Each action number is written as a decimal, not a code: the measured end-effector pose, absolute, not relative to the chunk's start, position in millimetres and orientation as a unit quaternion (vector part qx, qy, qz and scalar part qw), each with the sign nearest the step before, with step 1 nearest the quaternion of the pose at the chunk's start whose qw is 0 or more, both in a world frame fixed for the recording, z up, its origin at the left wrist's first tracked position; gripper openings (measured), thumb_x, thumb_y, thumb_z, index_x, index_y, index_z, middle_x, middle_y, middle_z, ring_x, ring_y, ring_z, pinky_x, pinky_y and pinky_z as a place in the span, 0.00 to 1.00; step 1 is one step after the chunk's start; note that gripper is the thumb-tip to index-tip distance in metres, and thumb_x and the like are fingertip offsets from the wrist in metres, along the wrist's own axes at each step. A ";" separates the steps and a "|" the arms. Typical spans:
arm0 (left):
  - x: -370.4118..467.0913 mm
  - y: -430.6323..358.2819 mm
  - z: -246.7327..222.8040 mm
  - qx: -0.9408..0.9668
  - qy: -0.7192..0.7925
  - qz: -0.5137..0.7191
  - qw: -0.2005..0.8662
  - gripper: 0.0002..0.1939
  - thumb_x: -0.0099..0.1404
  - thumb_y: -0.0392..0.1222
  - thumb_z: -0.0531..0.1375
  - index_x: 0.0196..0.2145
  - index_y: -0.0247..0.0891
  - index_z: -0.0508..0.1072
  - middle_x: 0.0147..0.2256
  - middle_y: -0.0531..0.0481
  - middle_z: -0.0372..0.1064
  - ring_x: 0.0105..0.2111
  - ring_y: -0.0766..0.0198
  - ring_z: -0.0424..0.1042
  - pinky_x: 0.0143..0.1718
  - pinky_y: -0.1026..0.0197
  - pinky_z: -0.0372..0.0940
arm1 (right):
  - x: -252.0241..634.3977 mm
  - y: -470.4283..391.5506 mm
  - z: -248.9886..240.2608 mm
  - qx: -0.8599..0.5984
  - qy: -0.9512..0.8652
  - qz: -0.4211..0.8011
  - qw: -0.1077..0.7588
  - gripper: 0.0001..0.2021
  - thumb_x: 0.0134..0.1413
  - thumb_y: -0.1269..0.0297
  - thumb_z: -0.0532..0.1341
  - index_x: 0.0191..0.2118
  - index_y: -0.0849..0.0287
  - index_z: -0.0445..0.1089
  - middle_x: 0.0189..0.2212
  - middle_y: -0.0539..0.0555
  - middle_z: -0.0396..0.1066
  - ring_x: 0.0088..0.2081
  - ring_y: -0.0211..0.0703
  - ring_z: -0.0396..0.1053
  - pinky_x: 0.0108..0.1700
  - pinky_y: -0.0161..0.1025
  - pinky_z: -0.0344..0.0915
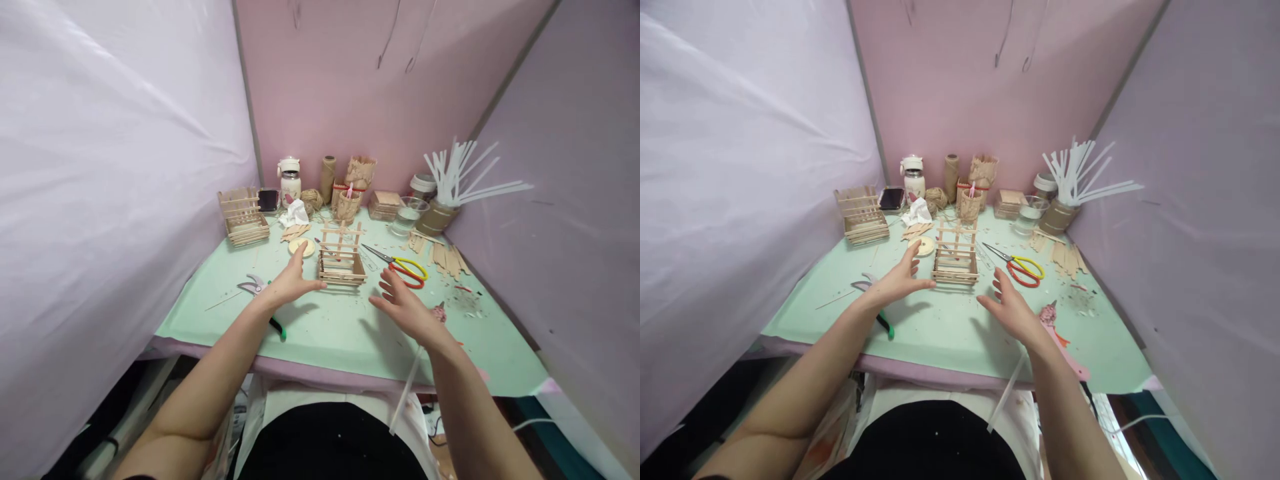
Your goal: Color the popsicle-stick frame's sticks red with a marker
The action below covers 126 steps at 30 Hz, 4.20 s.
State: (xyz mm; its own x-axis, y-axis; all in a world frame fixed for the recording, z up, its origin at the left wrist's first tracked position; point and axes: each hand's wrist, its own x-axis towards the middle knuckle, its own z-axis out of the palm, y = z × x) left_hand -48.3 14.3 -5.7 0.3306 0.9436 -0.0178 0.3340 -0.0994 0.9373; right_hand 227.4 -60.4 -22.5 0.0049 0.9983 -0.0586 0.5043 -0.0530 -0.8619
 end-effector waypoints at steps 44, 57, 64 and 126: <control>-12.0 6.5 -12.2 0.493 0.411 0.409 0.649 0.35 0.65 0.65 0.60 0.62 0.44 0.61 0.60 0.40 0.69 0.55 0.55 0.73 0.55 0.54 0.68 | 163.2 -124.7 -15.1 -0.565 -0.657 0.295 0.403 0.42 0.62 0.59 0.59 0.74 0.50 0.35 0.75 0.60 0.41 0.74 0.57 0.46 0.74 0.59 0.50; -19.4 -4.5 -21.7 0.545 0.463 0.357 0.601 0.38 0.66 0.59 0.62 0.67 0.43 0.55 0.70 0.35 0.51 0.69 0.49 0.56 0.69 0.46 0.52 | 183.1 -97.2 -38.9 -0.578 -0.600 0.363 0.416 0.43 0.58 0.58 0.62 0.73 0.54 0.40 0.72 0.62 0.50 0.72 0.55 0.54 0.71 0.59 0.55; -16.6 -7.0 -9.7 0.469 0.479 0.386 0.633 0.35 0.66 0.54 0.64 0.66 0.43 0.59 0.68 0.36 0.56 0.67 0.49 0.60 0.69 0.47 0.52 | 191.7 -77.4 -27.6 -0.618 -0.573 0.364 0.396 0.46 0.54 0.58 0.65 0.73 0.58 0.41 0.71 0.67 0.53 0.70 0.60 0.57 0.68 0.58 0.60; -9.3 -52.5 5.3 0.097 0.311 0.490 0.808 0.38 0.70 0.66 0.52 0.64 0.33 0.65 0.47 0.35 0.79 0.45 0.49 0.80 0.57 0.44 0.71 | 293.9 17.7 19.4 -0.776 -0.624 0.090 0.021 0.15 0.61 0.60 0.61 0.49 0.65 0.74 0.48 0.68 0.76 0.52 0.57 0.75 0.49 0.42 0.68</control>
State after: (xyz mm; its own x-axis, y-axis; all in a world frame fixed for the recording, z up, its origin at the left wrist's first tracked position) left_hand -9.3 -52.5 5.3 0.3258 0.8529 -0.4081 -0.7315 0.5008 0.4627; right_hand 293.9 17.7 19.4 0.2043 0.9724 -0.1126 0.9647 -0.2196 -0.1455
